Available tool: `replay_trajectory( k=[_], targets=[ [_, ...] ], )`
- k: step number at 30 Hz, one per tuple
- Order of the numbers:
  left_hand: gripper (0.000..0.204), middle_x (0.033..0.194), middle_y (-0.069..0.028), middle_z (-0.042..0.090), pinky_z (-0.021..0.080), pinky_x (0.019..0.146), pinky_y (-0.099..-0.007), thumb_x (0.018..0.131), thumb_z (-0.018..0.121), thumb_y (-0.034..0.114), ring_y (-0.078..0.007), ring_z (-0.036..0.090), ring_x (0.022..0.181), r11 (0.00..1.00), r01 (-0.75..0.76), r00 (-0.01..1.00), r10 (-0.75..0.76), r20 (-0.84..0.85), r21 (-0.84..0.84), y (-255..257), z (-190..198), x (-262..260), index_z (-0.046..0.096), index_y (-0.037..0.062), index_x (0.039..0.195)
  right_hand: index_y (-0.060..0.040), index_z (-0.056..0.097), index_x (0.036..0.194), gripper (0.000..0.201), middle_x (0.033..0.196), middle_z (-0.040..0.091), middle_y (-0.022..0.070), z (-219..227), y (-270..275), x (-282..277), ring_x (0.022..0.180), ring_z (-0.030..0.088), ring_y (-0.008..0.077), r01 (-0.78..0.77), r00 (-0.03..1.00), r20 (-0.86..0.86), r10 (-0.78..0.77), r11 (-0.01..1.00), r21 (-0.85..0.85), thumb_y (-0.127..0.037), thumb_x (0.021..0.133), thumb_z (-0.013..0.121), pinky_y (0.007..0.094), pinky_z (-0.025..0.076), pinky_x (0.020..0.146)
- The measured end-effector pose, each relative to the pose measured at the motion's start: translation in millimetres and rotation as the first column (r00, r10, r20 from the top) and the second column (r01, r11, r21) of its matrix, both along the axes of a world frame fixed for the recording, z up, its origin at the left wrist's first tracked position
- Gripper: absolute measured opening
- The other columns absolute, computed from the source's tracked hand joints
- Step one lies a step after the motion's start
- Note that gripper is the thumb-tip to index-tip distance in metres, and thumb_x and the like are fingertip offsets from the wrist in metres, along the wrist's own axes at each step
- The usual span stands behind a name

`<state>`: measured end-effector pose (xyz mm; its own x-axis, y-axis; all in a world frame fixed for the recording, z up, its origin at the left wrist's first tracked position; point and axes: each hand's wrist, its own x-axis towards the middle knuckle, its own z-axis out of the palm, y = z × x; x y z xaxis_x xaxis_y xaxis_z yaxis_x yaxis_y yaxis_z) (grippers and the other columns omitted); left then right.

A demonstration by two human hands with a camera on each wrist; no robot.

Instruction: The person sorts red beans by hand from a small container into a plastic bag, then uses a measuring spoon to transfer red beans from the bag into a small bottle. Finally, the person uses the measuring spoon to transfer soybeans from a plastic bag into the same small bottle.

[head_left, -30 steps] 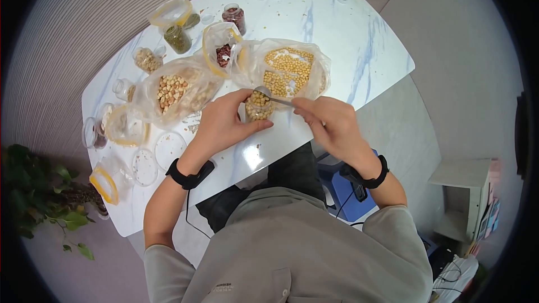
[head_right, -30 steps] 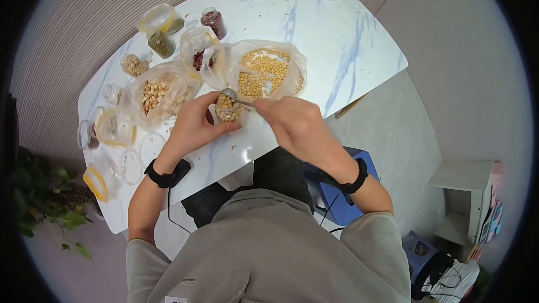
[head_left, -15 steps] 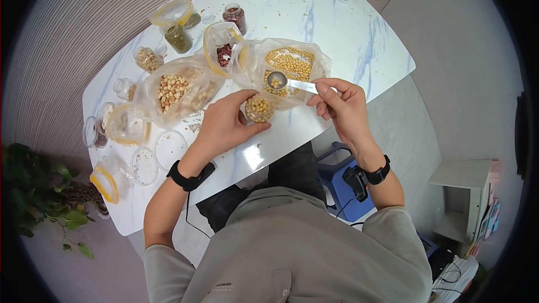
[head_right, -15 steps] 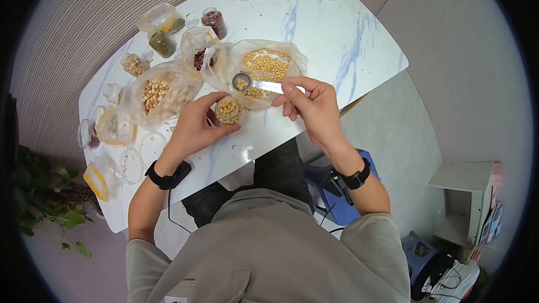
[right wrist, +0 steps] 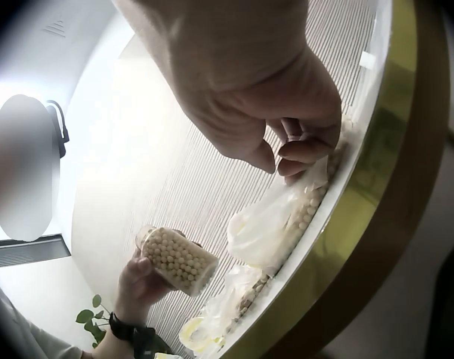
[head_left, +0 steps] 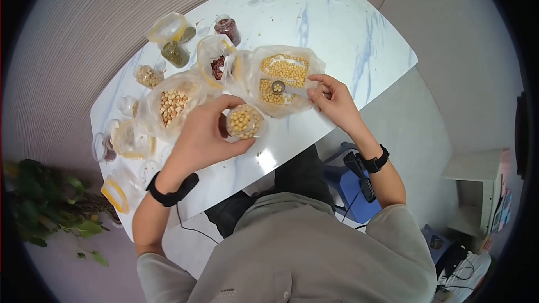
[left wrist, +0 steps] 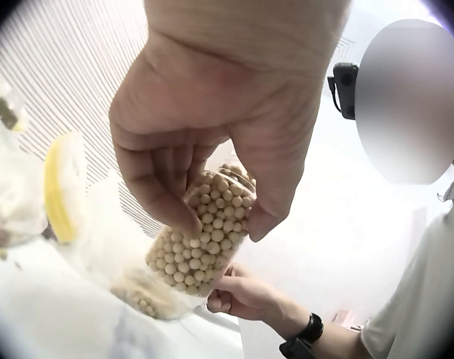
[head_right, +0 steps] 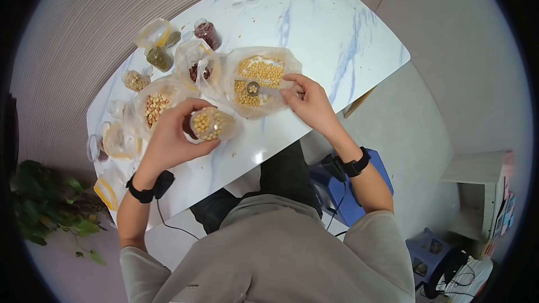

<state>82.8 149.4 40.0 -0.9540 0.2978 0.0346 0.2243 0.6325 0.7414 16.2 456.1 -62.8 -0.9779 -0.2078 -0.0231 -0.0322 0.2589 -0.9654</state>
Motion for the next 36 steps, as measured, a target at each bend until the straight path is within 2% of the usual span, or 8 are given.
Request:
replay_trajectory(
  k=[3, 4, 7, 8, 11, 19, 29, 36],
  targets=[
    [0.053, 0.082, -0.0047, 0.066, 0.051, 0.062, -0.028, 0.069, 0.09, 0.019, -0.0109, 0.061, 0.068, 0.998, 0.067, 0.994, -0.065, -0.084, 0.021, -9.6, 23.2, -22.4, 0.067, 0.0027, 0.114, 0.0016, 0.059, 0.137, 0.049, 0.089, 0.063, 0.0024, -8.5, 6.4, -1.3, 0.068, 0.055, 0.0075, 0.011, 0.996, -0.085, -0.003, 0.996, 0.094, -0.014, 0.093, 0.074, 0.0242, 0.046, 0.064],
    [0.051, 0.105, -0.0029, 0.067, 0.056, 0.08, -0.0237, 0.073, 0.084, 0.007, -0.0054, 0.064, 0.094, 0.994, 0.095, 0.995, -0.095, -0.001, -0.054, -10.9, 41.9, -33.0, 0.063, 0.0006, 0.119, 0.0005, 0.059, 0.138, 0.051, 0.094, 0.062, 0.0038, -4.3, 6.7, 1.5, 0.07, 0.055, 0.0085, 0.011, 0.996, -0.09, -0.002, 0.995, 0.097, -0.013, 0.092, 0.076, 0.0251, 0.047, 0.064],
    [0.052, 0.106, -0.0038, 0.066, 0.056, 0.078, -0.0224, 0.075, 0.083, 0.006, -0.0054, 0.064, 0.094, 0.996, 0.078, 0.995, -0.081, 0.062, 0.054, -5.5, 73.4, -72.2, 0.061, 0.0003, 0.121, -0.0021, 0.057, 0.14, 0.057, 0.11, 0.059, 0.0085, 7.4, 6.9, 10.2, 0.075, 0.057, 0.0129, 0.009, 0.987, -0.158, 0.011, 0.992, 0.126, -0.013, 0.088, 0.078, 0.0283, 0.05, 0.067],
    [0.051, 0.1, -0.0053, 0.067, 0.056, 0.076, -0.0212, 0.078, 0.081, 0.006, -0.0078, 0.066, 0.09, 0.991, 0.131, 0.988, -0.133, -0.082, -0.029, -6.4, 73.5, -91.9, 0.059, -0.0009, 0.124, -0.0026, 0.056, 0.141, 0.059, 0.115, 0.058, 0.0105, 7.0, 7.6, 10.1, 0.077, 0.058, 0.0153, 0.01, 0.977, -0.213, 0.023, 0.989, 0.151, -0.012, 0.087, 0.079, 0.0297, 0.052, 0.069],
    [0.051, 0.094, -0.0078, 0.07, 0.057, 0.074, -0.024, 0.079, 0.081, 0.012, -0.0115, 0.069, 0.084, 0.965, 0.016, 1.0, -0.017, -0.002, -0.263, 13.0, 96.5, -136.5, 0.06, -0.0031, 0.123, -0.0046, 0.053, 0.144, 0.066, 0.129, 0.052, 0.0153, 9.9, 9.6, 14.0, 0.085, 0.062, 0.0233, 0.012, 0.961, -0.271, 0.052, 0.973, 0.23, -0.011, 0.085, 0.081, 0.0347, 0.055, 0.075],
    [0.06, 0.099, -0.0134, 0.078, 0.059, 0.078, -0.0412, 0.066, 0.086, 0.04, -0.0286, 0.075, 0.089, 0.803, -0.004, 0.964, -0.156, -0.217, -0.596, 49.7, 29.8, -266.2, 0.077, 0.0043, 0.113, -0.0086, 0.051, 0.147, 0.082, 0.146, 0.039, 0.0221, 15.0, 12.3, 20.2, 0.101, 0.065, 0.033, 0.007, 0.95, -0.296, 0.102, 0.938, 0.347, -0.015, 0.076, 0.092, 0.0411, 0.057, 0.088],
    [0.068, 0.105, -0.0133, 0.078, 0.058, 0.089, -0.0428, 0.07, 0.083, 0.054, -0.031, 0.073, 0.101, 0.583, -0.025, 0.994, -0.075, -0.085, -0.812, 62.8, 1.2, -301.0, 0.076, 0.0072, 0.118, -0.0033, 0.063, 0.131, 0.052, 0.145, 0.043, 0.0216, 0.8, 18.4, 17.1, 0.099, 0.066, 0.0327, -0.038, 0.942, -0.3, 0.151, 0.935, 0.352, -0.004, 0.083, 0.083, 0.0415, 0.056, 0.088],
    [0.046, 0.121, -0.0129, 0.07, 0.052, 0.095, -0.0445, 0.09, 0.077, 0.042, -0.0343, 0.063, 0.111, 0.76, -0.084, 0.83, -0.304, -0.467, -0.645, 39.0, 15.5, -248.3, 0.07, 0.0046, 0.116, -0.0071, 0.066, 0.129, 0.047, 0.142, 0.043, 0.0242, 2.4, 16.8, 12.8, 0.103, 0.067, 0.0378, -0.062, 0.956, -0.252, 0.151, 0.942, 0.33, -0.003, 0.084, 0.08, 0.0424, 0.055, 0.09]
  ],
)
